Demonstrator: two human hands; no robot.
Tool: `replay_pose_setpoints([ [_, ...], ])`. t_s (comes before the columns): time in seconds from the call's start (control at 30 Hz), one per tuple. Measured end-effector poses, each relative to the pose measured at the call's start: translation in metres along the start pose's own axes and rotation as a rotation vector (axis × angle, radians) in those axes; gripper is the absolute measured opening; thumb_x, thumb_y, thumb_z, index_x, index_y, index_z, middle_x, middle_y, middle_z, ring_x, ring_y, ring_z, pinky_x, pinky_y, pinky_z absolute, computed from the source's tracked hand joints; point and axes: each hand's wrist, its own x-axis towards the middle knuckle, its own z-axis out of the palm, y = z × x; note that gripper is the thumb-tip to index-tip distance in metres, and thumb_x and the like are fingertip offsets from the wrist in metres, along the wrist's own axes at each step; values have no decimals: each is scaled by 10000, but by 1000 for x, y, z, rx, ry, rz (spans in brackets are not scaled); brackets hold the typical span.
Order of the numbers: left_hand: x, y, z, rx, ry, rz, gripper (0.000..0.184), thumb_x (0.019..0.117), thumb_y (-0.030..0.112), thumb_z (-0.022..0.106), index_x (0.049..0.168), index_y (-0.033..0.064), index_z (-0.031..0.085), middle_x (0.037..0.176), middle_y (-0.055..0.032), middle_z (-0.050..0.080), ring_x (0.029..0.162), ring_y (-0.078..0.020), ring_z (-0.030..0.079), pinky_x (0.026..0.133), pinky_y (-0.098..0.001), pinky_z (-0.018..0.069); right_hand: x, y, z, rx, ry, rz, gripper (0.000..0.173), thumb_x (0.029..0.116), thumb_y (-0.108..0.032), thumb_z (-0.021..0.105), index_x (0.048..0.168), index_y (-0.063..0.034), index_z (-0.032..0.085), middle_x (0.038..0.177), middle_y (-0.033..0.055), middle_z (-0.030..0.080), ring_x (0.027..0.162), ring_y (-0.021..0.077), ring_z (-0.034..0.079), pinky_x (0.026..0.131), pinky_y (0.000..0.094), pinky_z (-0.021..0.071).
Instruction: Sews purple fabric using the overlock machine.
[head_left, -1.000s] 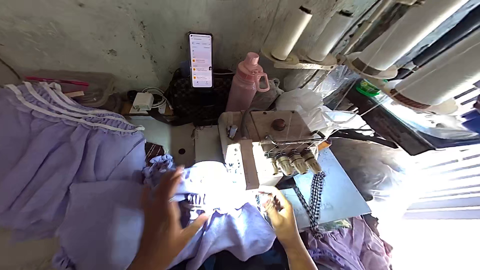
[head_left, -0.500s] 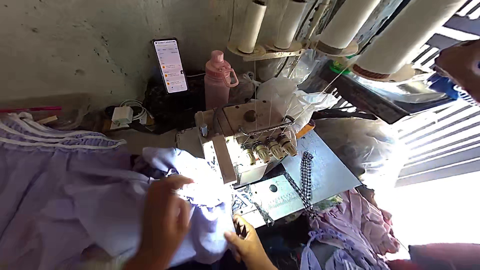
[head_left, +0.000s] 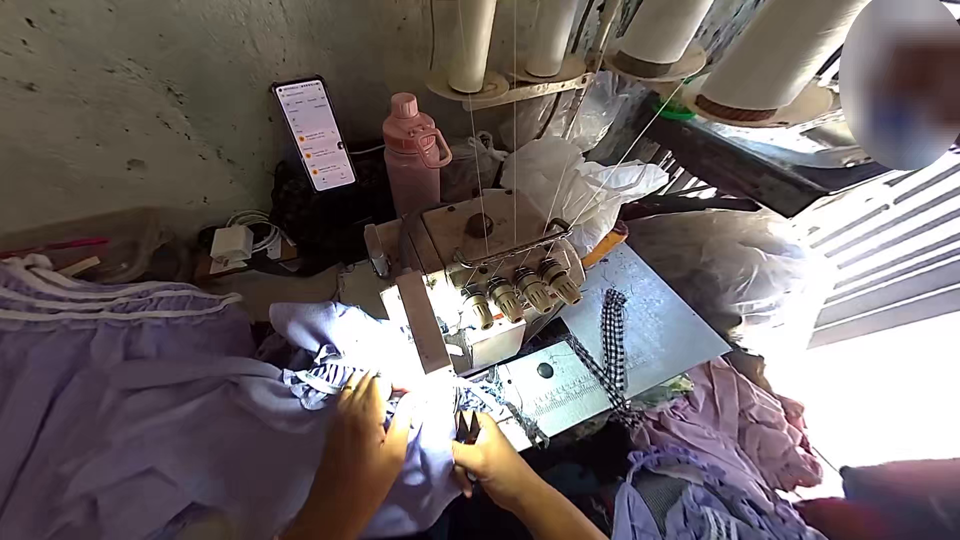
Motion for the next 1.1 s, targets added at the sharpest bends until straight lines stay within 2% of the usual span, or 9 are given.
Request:
replay_pose_setpoints([
  [0.1, 10, -5, -8, -112, -78, -57, 202, 895, 205, 545, 930, 51, 669, 845, -50, 679, 837, -134, 642, 790, -298, 510, -15, -29, 20, 82, -4, -11, 185, 830, 17, 612, 849, -164, 582, 615, -106, 625, 473, -20, 563, 439, 172, 479],
  [0.2, 12, 2, -6, -33, -74, 35, 217, 880, 220, 554, 849, 49, 683, 796, -77, 679, 811, -193, 662, 769, -331, 522, -25, -41, 19, -1, -7, -124, 569, 779, 30, 666, 1294, -79, 449, 856, -124, 660, 677, -46, 640, 606, 161, 560],
  [0.23, 11, 4, -4, 20, -63, 73, 235, 887, 229, 550, 835, 51, 694, 801, -87, 692, 818, -229, 679, 769, -361, 529, -24, -31, 14, -98, 9, -191, 782, 767, 8, 692, 1463, 10, 337, 820, -104, 628, 623, -42, 609, 554, 158, 543],
  [0.3, 8, 6, 1, 91, -44, 116, 250, 883, 216, 529, 850, 74, 733, 857, -76, 742, 850, -242, 700, 784, -372, 528, -21, -6, 4, -265, 88, -260, 973, 756, -11, 715, 1578, 73, 202, 649, -93, 550, 511, -19, 516, 489, 180, 475],
  [0.37, 7, 6, 3, 111, -46, 129, 253, 903, 221, 526, 864, 112, 752, 880, -46, 746, 866, -221, 692, 800, -357, 519, -21, 13, -3, -288, 180, -310, 822, 772, 1, 716, 1510, 44, 356, 656, -83, 590, 521, -26, 530, 519, 173, 487],
  [0.47, 8, 9, 0, 130, -56, 135, 260, 911, 232, 534, 866, 106, 756, 882, -57, 753, 860, -229, 701, 801, -360, 524, -25, 21, -4, -220, 250, -339, 323, 882, -28, 649, 1187, -50, 548, 671, -121, 576, 506, -62, 526, 469, 137, 475],
  [0.53, 8, 9, -1, 133, -57, 136, 263, 908, 243, 539, 851, 113, 761, 886, -52, 760, 862, -222, 702, 796, -357, 514, -29, 25, -9, -156, 201, -323, 120, 988, -202, 659, 1035, -100, 614, 741, -117, 592, 514, -63, 544, 453, 138, 501],
  [0.67, 7, 9, 1, 139, -55, 104, 259, 895, 272, 545, 827, 147, 762, 877, -23, 756, 860, -202, 685, 800, -362, 496, -36, 33, -7, -131, 202, -181, 174, 898, -179, 767, 830, -132, 614, 608, -124, 559, 457, -53, 512, 433, 143, 458],
  [1.1, 3, 13, 10, 129, -13, 62, 262, 911, 284, 545, 826, 140, 747, 866, -31, 744, 922, -239, 682, 837, -370, 492, -44, 34, 12, -47, 239, -28, 199, 833, -73, 800, 834, -111, 604, 613, -86, 574, 442, -22, 511, 422, 164, 458],
])
